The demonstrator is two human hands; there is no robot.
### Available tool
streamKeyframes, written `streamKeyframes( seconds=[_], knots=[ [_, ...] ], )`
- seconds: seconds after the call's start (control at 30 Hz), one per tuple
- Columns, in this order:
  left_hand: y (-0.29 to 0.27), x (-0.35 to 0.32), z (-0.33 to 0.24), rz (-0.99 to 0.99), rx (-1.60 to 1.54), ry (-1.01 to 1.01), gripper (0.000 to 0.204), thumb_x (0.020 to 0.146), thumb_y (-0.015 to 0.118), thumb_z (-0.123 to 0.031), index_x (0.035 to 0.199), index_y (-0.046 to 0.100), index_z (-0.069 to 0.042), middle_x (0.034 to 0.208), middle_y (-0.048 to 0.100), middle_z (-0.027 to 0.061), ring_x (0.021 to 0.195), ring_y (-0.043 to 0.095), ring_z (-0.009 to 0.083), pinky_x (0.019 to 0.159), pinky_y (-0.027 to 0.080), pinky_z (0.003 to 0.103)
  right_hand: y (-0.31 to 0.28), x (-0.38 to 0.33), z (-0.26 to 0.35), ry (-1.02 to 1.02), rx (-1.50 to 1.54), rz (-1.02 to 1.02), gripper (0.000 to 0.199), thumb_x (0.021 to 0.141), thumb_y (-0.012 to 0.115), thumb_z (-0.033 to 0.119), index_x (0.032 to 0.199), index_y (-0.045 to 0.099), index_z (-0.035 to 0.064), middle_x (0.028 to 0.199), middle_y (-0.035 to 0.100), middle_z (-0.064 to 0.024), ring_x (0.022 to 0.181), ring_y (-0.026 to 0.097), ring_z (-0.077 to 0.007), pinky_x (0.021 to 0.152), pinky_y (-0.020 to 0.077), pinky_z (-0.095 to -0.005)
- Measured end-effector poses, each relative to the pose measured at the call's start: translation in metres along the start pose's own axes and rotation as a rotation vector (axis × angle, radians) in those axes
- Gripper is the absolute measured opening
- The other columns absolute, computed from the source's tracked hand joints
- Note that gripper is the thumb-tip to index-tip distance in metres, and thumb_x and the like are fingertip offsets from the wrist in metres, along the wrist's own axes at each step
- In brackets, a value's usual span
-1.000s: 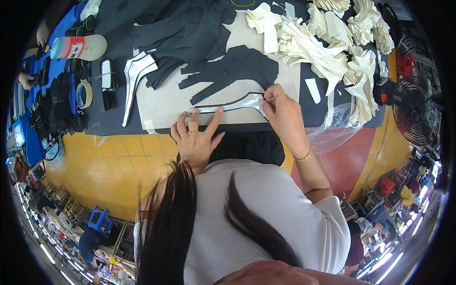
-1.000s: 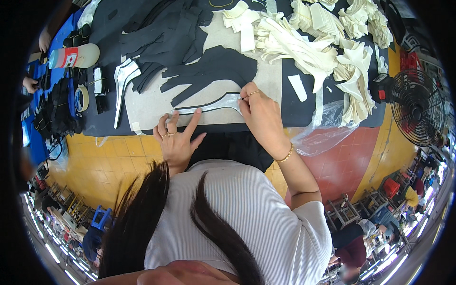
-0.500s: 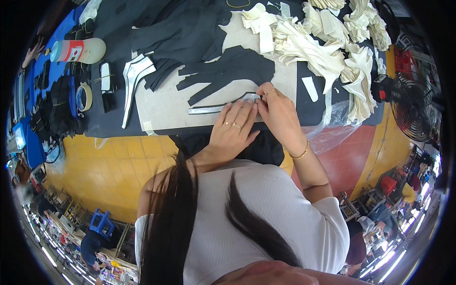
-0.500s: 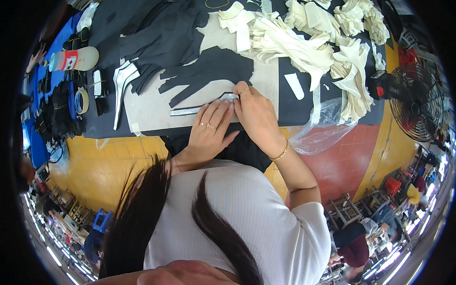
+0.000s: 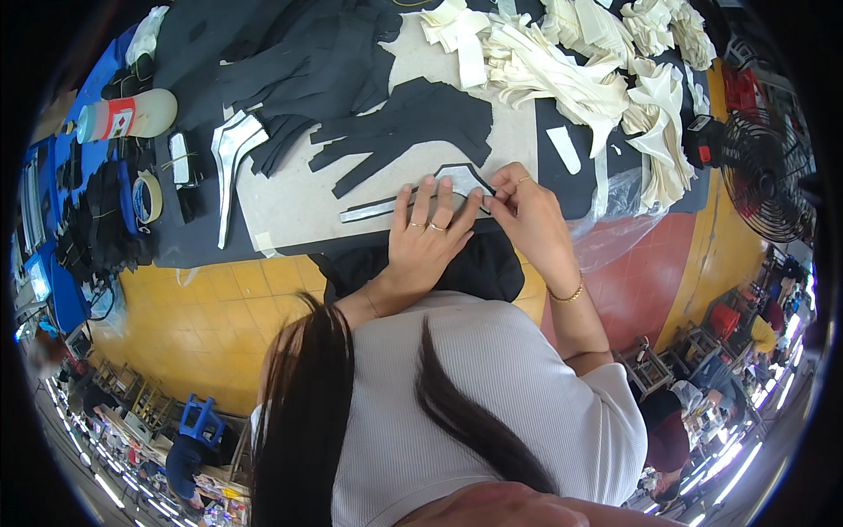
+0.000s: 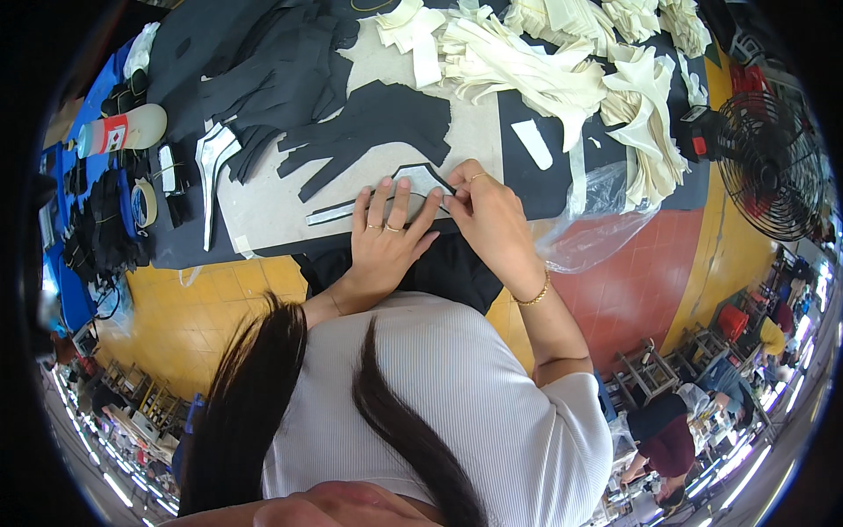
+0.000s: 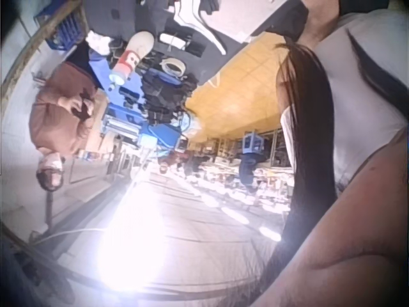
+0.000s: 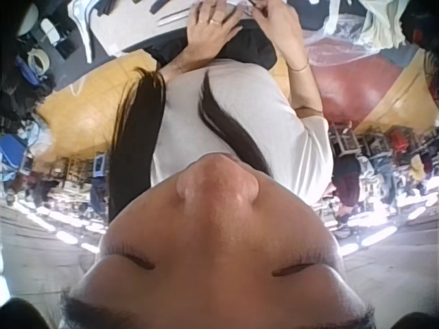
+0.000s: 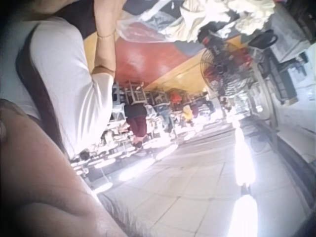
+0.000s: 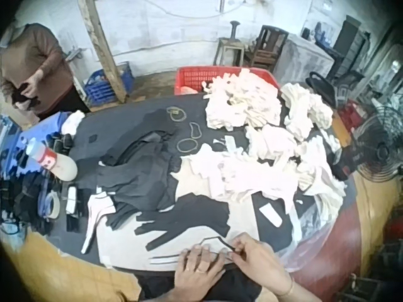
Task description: The person assembles gloves by hand at a workbench. They place white foam inserts into black glove shells, then fold and stack the finished gloves. The person also handles white gloves and foam pieces, organizing them on the table.
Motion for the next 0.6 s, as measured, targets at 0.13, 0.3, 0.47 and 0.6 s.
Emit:
streamKeyframes(
  seconds=[0.13,0.3,0.47,0.6],
  knots=[
    [0.0,0.0,-0.003,-0.035,0.035,-0.004,0.067,0.079,0.076,-0.043,0.141,0.051,-0.038,0.152,0.03,0.0175,0.141,0.027,0.0401,0.112,0.028,0.057,-0.013,-0.002,0.003,-0.076,-0.177,-0.077,0.028,0.083,0.075,0.012,0.105,0.058,0.0071,0.092,0.061,-0.0097,0.08,0.062,-0.0266,0.073,0.0465,-0.0391],
    [0.001,0.004,-0.002,0.118,-0.051,-0.042,0.072,0.075,0.08,-0.039,0.14,0.05,-0.044,0.156,0.027,0.0203,0.139,0.032,0.0418,0.11,0.032,0.055,-0.009,0.001,0.006,-0.155,-0.325,-0.339,0.043,0.079,0.078,0.036,0.107,0.059,0.0094,0.1,0.057,-0.007,0.094,0.053,-0.0281,0.083,0.0333,-0.0411],
    [-0.002,0.007,0.0,0.103,-0.017,-0.051,0.082,0.068,0.083,-0.038,0.142,0.048,-0.044,0.156,0.033,0.02,0.134,0.042,0.0393,0.109,0.037,0.05,0.009,0.003,0.002,-0.15,-0.403,-0.382,0.056,0.075,0.079,0.05,0.11,0.061,0.0101,0.106,0.054,-0.0079,0.098,0.047,-0.0287,0.084,0.0286,-0.0431],
    [0.001,0.006,-0.001,0.099,-0.011,-0.03,0.077,0.07,0.082,-0.037,0.14,0.051,-0.043,0.157,0.03,0.0209,0.136,0.037,0.0414,0.107,0.037,0.052,0.008,0.005,-0.002,-0.16,-0.412,-0.432,0.046,0.078,0.078,0.045,0.104,0.062,0.0105,0.102,0.054,-0.0072,0.097,0.048,-0.0275,0.084,0.029,-0.0427]
  ],
)
Point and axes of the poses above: each hand's wrist, its own x-axis towards the middle knuckle, its own y-axis out of the palm, z = x × y, the point moved 6 cm from there along x, towards the middle knuckle
